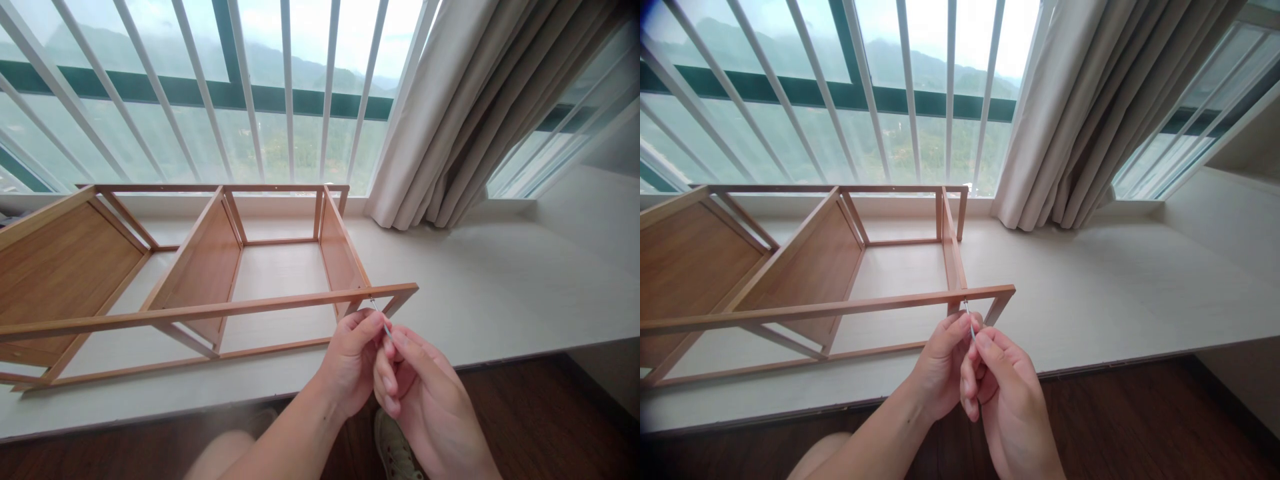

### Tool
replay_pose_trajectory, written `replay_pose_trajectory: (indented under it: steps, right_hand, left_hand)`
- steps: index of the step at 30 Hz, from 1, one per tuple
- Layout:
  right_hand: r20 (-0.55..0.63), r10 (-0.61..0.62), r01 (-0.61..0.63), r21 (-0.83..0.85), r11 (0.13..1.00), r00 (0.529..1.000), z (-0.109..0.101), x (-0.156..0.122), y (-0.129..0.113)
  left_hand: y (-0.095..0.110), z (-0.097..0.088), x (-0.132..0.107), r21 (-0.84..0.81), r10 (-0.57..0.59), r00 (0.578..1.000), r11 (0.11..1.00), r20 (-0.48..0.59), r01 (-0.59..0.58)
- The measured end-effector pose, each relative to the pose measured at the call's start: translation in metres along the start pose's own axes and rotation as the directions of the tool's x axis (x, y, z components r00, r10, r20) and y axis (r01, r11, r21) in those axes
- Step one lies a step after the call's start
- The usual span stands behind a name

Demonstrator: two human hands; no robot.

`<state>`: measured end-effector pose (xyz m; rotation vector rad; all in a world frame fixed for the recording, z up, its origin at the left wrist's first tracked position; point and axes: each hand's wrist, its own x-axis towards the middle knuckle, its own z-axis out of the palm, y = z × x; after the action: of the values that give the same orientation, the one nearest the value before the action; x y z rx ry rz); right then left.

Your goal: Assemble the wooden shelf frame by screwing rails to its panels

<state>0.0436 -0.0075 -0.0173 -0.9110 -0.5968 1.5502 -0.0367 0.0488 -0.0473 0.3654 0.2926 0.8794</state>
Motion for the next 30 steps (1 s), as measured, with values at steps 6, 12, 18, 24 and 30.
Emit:
replay_pose_trajectory:
  steps: [6,12,18,24,30]
  right_hand:
    - [-0.051,-0.084,0.077,-0.128,0.989,0.995,0.001,-0.003,0.000]
    - [-0.092,-0.400,0.279,-0.575,0.769,0.912,-0.008,-0.004,0.006]
    - [0.055,-0.621,0.349,-0.863,0.364,0.782,-0.011,-0.003,0.006]
    - [0.147,-0.698,0.375,-0.908,0.186,0.701,-0.005,-0.003,0.000]
    - [-0.037,-0.553,0.317,-0.787,0.529,0.832,-0.003,-0.002,0.003]
  left_hand:
    - [-0.001,0.004,-0.005,0.009,-0.001,1.000,1.000,-0.011,0.001]
    - [0.001,0.006,-0.006,0.030,0.029,0.999,0.999,0.024,-0.030]
    - [0.003,0.004,-0.007,0.017,0.030,0.999,0.999,0.017,-0.030]
    - [0.004,0.002,-0.006,-0.004,0.021,0.999,1.000,-0.035,-0.021]
    - [0.003,0.001,-0.003,0.025,0.011,1.000,1.000,0.027,-0.012]
